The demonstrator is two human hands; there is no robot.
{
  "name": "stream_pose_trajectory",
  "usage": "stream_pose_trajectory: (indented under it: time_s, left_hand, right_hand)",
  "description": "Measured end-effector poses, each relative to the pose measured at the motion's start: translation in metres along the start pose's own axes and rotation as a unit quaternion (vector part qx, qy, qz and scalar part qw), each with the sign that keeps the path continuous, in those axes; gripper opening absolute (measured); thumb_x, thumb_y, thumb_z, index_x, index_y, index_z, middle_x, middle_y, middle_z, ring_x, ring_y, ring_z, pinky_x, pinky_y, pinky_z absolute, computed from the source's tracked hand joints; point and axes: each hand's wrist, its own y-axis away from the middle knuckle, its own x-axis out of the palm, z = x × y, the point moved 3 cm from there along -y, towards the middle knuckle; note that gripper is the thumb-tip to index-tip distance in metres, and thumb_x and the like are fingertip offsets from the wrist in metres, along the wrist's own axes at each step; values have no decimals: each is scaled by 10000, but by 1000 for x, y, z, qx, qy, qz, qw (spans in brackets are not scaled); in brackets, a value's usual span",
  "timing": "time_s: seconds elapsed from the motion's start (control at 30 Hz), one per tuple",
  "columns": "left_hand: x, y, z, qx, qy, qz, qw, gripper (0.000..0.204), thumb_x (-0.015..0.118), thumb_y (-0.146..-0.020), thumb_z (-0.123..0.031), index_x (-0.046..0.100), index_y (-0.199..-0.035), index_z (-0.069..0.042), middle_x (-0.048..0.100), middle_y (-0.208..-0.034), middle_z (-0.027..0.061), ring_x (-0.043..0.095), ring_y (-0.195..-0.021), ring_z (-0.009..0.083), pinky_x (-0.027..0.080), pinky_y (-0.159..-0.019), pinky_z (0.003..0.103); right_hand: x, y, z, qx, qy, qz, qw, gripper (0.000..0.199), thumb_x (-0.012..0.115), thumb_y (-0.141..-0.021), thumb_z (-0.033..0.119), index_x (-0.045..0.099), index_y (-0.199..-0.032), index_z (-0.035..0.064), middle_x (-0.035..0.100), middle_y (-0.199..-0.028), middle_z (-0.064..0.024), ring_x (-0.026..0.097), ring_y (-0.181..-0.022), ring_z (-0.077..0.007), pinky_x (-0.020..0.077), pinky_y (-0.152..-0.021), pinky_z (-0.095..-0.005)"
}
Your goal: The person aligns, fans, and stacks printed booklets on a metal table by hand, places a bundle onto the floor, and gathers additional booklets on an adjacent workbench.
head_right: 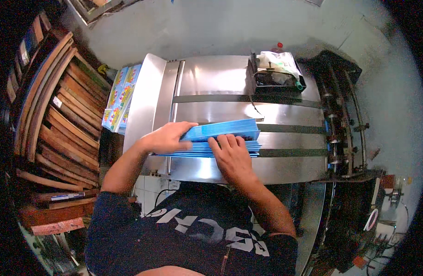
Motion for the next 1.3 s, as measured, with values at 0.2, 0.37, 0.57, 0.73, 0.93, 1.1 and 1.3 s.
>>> stream_pose_trajectory:
  time_s: [0.2, 0.37, 0.57, 0.73, 0.93, 1.1, 1.3]
  left_hand:
    - [31, 19, -16, 72, -212, -48, 973, 834, 726, -743, -476, 439, -1342, 28, 589, -1172, 229, 572, -1111, 383, 441, -988, 458]
    - [29, 17, -20, 29, -224, -57, 972, 709, 753, -743, -336, 477, -1310, -12, 617, -1144, 186, 604, -1069, 358, 489, -913, 463]
    - [37, 27, -18, 93, -220, -22, 971, 596, 754, -759, -282, 538, -1271, -66, 664, -1074, 126, 627, -1051, 324, 496, -888, 455]
    - [39, 35, -34, 117, -250, -117, 954, 755, 805, -684, -315, 506, -1338, -86, 608, -1197, 139, 570, -1143, 322, 406, -992, 473]
    - [-7, 80, 18, -23, -205, -42, 978, 1044, 875, -553, -319, 396, -1445, -62, 464, -1395, 194, 437, -1321, 340, 286, -1142, 464]
    - [31, 104, 71, -27, 201, -79, 976, 1169, 870, -598, -301, 224, -1548, -84, 277, -1579, 156, 254, -1468, 273, 185, -1200, 393]
    - [53, 90, 57, 84, 553, -237, 795, 935, 607, -920, -341, 18, -1552, 15, 107, -1639, 128, 160, -1496, 234, 148, -1200, 359]
  right_hand:
    - [10, 26, -15, 46, 23, -100, 994, 769, 739, -731, 236, 397, -1412, 132, 467, -1264, -144, 448, -1222, -302, 290, -1092, -492]
    - [11, 49, -87, 213, -358, -212, 884, 1103, 907, -595, 262, 303, -1506, 116, 269, -1566, -154, 329, -1413, -318, 274, -1155, -505]
    - [45, 82, -84, 210, -494, -129, 834, 743, 729, -874, 382, 393, -1447, 51, 487, -1373, -137, 472, -1273, -245, 386, -1064, -381]
    - [56, 90, -76, 201, -453, -163, 853, 750, 877, -666, 150, 478, -1298, 90, 596, -1100, -79, 595, -1033, -227, 480, -924, -374]
    - [92, 105, -86, 245, -514, -147, 809, 709, 865, -721, 222, 464, -1282, 55, 601, -1143, -131, 606, -1046, -256, 485, -925, -390]
    - [74, 100, -72, 218, -543, -145, 798, 984, 866, -734, 303, 287, -1475, 14, 454, -1421, -206, 476, -1302, -314, 385, -1083, -403]
    - [71, 96, -66, 170, -445, -163, 864, 1179, 865, -733, 312, 69, -1545, -1, 161, -1600, -233, 220, -1468, -331, 217, -1184, -418]
